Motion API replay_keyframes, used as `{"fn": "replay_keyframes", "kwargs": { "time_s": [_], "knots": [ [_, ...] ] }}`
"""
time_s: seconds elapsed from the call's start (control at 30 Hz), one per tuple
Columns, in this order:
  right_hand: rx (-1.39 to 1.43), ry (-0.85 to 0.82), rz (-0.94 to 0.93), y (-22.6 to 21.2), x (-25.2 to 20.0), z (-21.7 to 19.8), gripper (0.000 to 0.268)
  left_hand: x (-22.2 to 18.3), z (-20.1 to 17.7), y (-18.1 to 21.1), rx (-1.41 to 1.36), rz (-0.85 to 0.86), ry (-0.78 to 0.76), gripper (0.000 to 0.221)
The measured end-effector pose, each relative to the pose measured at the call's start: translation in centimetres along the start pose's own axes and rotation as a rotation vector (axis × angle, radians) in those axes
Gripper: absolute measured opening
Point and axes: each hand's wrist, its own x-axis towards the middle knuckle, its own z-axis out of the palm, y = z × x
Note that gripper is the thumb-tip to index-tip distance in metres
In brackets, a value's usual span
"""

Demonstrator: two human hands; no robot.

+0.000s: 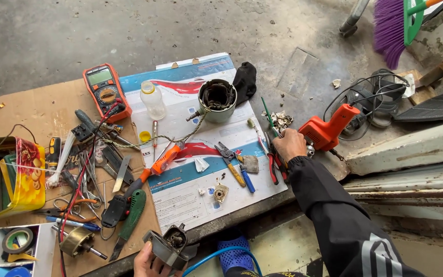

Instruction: Cleaning and inspecting small electronic or mechanical components using tweezers and a probe on a floor-based workbench.

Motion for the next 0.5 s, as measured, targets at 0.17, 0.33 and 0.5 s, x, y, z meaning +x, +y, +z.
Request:
{"fn": "replay_keyframes", "kwargs": {
  "time_s": [0.17, 0.33, 0.5],
  "knots": [
    [0.069, 0.055, -0.034, 0.3, -1.1, -1.6, 0.024, -2.6, 1.5, -0.2, -0.043, 0.044, 0.014, 0.068],
    [0.051, 0.096, -0.078, 1.0, -2.3, -3.2, 0.036, -5.1, 3.4, 1.0, -0.042, -0.057, 0.058, 0.062],
    [0.091, 0.11, -0.058, 2.3, -2.0, -3.1, 0.042, -5.9, 3.8, 0.8, -0.024, -0.044, 0.043, 0.064]
  ]
}}
